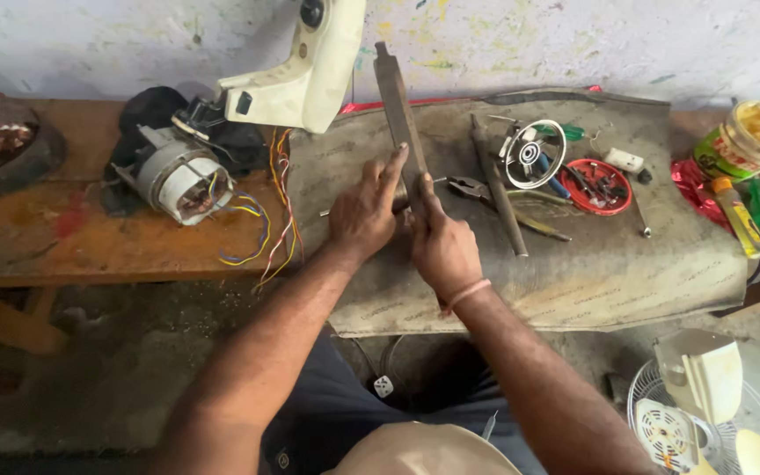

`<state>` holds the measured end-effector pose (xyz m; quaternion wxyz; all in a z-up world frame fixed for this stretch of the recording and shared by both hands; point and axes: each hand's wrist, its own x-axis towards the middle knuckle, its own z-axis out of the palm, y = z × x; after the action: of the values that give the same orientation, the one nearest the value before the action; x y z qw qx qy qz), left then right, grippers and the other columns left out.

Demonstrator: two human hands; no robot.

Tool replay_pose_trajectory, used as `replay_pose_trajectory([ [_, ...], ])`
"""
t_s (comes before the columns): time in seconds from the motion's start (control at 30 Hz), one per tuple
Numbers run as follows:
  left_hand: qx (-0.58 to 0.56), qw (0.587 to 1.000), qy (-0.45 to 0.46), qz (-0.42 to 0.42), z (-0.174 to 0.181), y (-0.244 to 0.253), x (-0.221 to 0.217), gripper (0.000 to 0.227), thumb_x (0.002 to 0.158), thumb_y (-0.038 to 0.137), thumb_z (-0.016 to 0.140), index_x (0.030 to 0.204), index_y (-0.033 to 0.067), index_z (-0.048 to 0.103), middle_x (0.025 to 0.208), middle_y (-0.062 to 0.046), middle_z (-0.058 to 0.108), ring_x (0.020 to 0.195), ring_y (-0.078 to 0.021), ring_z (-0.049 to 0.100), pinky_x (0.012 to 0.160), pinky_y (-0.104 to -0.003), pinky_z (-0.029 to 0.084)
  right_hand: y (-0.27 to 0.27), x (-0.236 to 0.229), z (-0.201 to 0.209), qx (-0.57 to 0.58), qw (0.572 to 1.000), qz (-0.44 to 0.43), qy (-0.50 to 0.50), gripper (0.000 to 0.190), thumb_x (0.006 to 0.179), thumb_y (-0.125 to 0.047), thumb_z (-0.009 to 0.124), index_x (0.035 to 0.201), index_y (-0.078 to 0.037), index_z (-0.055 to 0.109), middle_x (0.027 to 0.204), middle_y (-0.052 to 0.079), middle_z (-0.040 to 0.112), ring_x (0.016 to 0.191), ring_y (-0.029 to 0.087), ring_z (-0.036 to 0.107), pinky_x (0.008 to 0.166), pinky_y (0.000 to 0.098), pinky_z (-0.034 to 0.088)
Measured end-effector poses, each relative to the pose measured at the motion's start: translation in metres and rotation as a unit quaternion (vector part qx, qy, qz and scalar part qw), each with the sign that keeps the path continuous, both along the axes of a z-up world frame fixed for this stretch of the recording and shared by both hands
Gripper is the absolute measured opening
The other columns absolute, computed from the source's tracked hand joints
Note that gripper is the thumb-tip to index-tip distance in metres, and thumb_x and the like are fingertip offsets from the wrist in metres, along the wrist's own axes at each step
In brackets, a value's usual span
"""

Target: The person files a cylindrical metal component, likely a fan motor shaft, using a metal file. They repeatedly rotate the part and file different sections of the shaft, occasionally checking the fit with a circular metal housing. The person works at a cluttered wooden workbench with various tools and disassembled motor parts visible.

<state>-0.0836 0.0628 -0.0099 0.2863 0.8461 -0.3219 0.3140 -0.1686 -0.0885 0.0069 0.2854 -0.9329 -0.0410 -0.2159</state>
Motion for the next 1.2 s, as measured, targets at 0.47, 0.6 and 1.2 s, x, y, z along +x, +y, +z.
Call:
replay_pose_trajectory([
  [0.47,0.008,0.996,-0.066,0.053,-0.004,-0.003,-0.001,0.071,0.089,0.007,0.070,0.153,0.0100,0.040,0.117,-0.021,0.058,0.072,-0.0361,0.064,0.059,-0.048,0.052,-0.001,0.009,0.010,0.032,0.998,0.031,-0.044,0.058,0.097,-0.012,0.063,0.153,-0.016,0.048,0.086,0.025,0.071,0.077,0.047,0.066,0.068,0.0546,0.052],
  [0.6,0.021,0.995,-0.039,0.092,-0.012,-0.005,0.008,0.054,0.083,0.010,0.069,0.133,0.0055,0.049,0.109,-0.023,0.057,0.069,-0.0380,0.064,0.059,-0.049,0.052,0.004,0.004,0.015,0.105,0.992,0.057,-0.051,0.061,0.094,-0.009,0.064,0.153,-0.012,0.047,0.097,0.028,0.069,0.082,0.047,0.067,0.069,0.0492,0.055],
  [1.2,-0.002,0.985,0.163,0.053,-0.001,-0.009,0.014,0.067,0.065,0.023,0.089,0.119,0.0046,0.054,0.114,-0.022,0.060,0.092,-0.0433,0.066,0.076,-0.053,0.054,-0.003,-0.001,0.007,0.044,0.999,0.016,-0.002,0.055,0.096,-0.006,0.059,0.150,-0.015,0.053,0.089,0.027,0.069,0.081,0.046,0.067,0.069,0.0532,0.052],
])
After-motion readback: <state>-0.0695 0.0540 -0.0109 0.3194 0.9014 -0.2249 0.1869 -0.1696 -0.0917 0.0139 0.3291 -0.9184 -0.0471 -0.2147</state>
